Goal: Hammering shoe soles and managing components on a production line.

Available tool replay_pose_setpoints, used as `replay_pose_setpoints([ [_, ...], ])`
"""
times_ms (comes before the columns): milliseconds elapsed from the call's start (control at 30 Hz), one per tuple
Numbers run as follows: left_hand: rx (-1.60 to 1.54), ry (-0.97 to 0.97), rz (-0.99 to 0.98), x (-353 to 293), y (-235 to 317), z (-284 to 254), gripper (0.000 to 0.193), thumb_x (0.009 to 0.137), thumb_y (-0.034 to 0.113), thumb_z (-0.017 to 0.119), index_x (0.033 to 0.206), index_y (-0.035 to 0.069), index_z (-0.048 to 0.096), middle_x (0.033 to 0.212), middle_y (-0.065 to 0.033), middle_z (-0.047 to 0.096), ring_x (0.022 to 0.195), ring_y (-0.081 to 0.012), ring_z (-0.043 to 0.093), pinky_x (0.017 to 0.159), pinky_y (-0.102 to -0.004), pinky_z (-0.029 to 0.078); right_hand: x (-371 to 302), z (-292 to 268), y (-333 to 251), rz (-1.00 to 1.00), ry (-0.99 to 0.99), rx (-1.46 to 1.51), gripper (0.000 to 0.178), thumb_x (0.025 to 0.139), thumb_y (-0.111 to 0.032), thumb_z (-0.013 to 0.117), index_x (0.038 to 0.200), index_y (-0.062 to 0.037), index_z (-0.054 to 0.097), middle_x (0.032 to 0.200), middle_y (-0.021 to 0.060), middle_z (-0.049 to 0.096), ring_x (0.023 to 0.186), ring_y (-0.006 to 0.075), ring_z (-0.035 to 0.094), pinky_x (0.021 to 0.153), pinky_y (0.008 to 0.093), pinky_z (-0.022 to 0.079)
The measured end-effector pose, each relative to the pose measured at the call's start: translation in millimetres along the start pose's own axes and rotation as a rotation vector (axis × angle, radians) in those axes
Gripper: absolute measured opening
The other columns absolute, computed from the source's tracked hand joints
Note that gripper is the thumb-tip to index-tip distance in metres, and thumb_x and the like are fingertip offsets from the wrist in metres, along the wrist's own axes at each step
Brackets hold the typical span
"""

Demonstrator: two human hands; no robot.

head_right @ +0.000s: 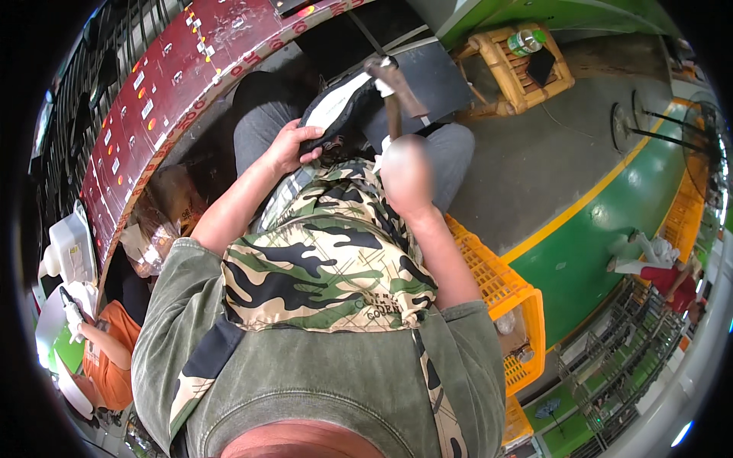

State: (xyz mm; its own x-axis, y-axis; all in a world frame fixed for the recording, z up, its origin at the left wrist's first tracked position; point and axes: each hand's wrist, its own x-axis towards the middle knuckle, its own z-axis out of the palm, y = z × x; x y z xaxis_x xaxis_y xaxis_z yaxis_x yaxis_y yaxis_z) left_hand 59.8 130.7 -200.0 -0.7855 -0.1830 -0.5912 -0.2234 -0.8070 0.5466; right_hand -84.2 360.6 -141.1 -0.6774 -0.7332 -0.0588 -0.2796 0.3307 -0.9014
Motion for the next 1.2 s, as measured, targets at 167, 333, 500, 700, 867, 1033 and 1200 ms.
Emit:
replay_pose_setpoints([
  [167,0.029,-0.004,0.012,3,-2,1,0.031,0.086,0.009,0.066,0.112,-0.006,0.058,0.092,-0.0185,0.07,0.049,-0.0136,0.057,0.035,-0.0207,0.037,13,-7,-3,0.138,-0.083,-0.054,0.032,0.085,-0.006,0.058,0.116,0.001,0.054,0.083,0.008,0.067,0.06,0.0097,0.061,0.054,0.0263,0.049],
  [333,-0.012,-0.017,0.017,3,0,4,0.03,0.086,0.01,0.066,0.112,-0.005,0.058,0.091,-0.0182,0.07,0.049,-0.0137,0.057,0.035,-0.0207,0.039,-11,2,2,-0.062,0.049,-0.049,0.033,0.085,-0.005,0.057,0.117,0.0018,0.053,0.084,0.0127,0.068,0.074,0.0214,0.069,0.067,0.036,0.054],
  [500,0.045,0.005,0.03,13,0,7,0.031,0.085,0.009,0.067,0.111,-0.006,0.058,0.091,-0.0171,0.069,0.05,-0.0133,0.057,0.036,-0.0207,0.039,6,-6,-22,0.065,-0.088,-0.166,0.031,0.082,-0.009,0.058,0.111,0.002,0.053,0.085,0.0215,0.068,0.081,0.0385,0.068,0.074,0.0457,0.053],
  [700,0.036,0.012,0.013,8,-2,6,0.03,0.085,0.008,0.068,0.111,-0.004,0.058,0.093,-0.0153,0.069,0.051,-0.0131,0.056,0.038,-0.021,0.039,1,4,8,0.126,-0.209,-0.237,0.032,0.083,-0.012,0.06,0.112,-0.0002,0.053,0.089,0.0254,0.068,0.084,0.0427,0.067,0.073,0.0484,0.053],
  [867,0.012,0.013,0.052,10,-4,6,0.034,0.087,0.011,0.068,0.116,-0.003,0.056,0.094,-0.0151,0.07,0.051,-0.0114,0.055,0.038,-0.0211,0.038,-7,5,5,0.098,-0.016,-0.006,0.034,0.083,-0.013,0.06,0.114,0.0001,0.053,0.09,0.025,0.068,0.084,0.0432,0.067,0.074,0.0476,0.053],
  [1033,0.009,0.007,0.044,11,-1,3,0.032,0.086,0.008,0.069,0.114,-0.001,0.057,0.091,-0.014,0.069,0.051,-0.013,0.057,0.037,-0.0207,0.038,10,0,29,0.221,-0.024,-0.171,0.023,0.085,-0.004,0.058,0.107,-0.0002,0.056,0.082,0.01,0.067,0.056,0.0127,0.062,0.052,0.0288,0.051],
  [1200,0.17,0.068,0.096,12,-10,7,0.034,0.086,0.01,0.071,0.115,0.002,0.054,0.089,-0.0091,0.067,0.051,-0.0117,0.056,0.038,-0.0219,0.037,12,7,21,0.069,0.096,0.15,0.028,0.087,-0.004,0.057,0.113,0.0009,0.05,0.081,0.0078,0.064,0.054,0.0122,0.059,0.049,0.0286,0.048],
])
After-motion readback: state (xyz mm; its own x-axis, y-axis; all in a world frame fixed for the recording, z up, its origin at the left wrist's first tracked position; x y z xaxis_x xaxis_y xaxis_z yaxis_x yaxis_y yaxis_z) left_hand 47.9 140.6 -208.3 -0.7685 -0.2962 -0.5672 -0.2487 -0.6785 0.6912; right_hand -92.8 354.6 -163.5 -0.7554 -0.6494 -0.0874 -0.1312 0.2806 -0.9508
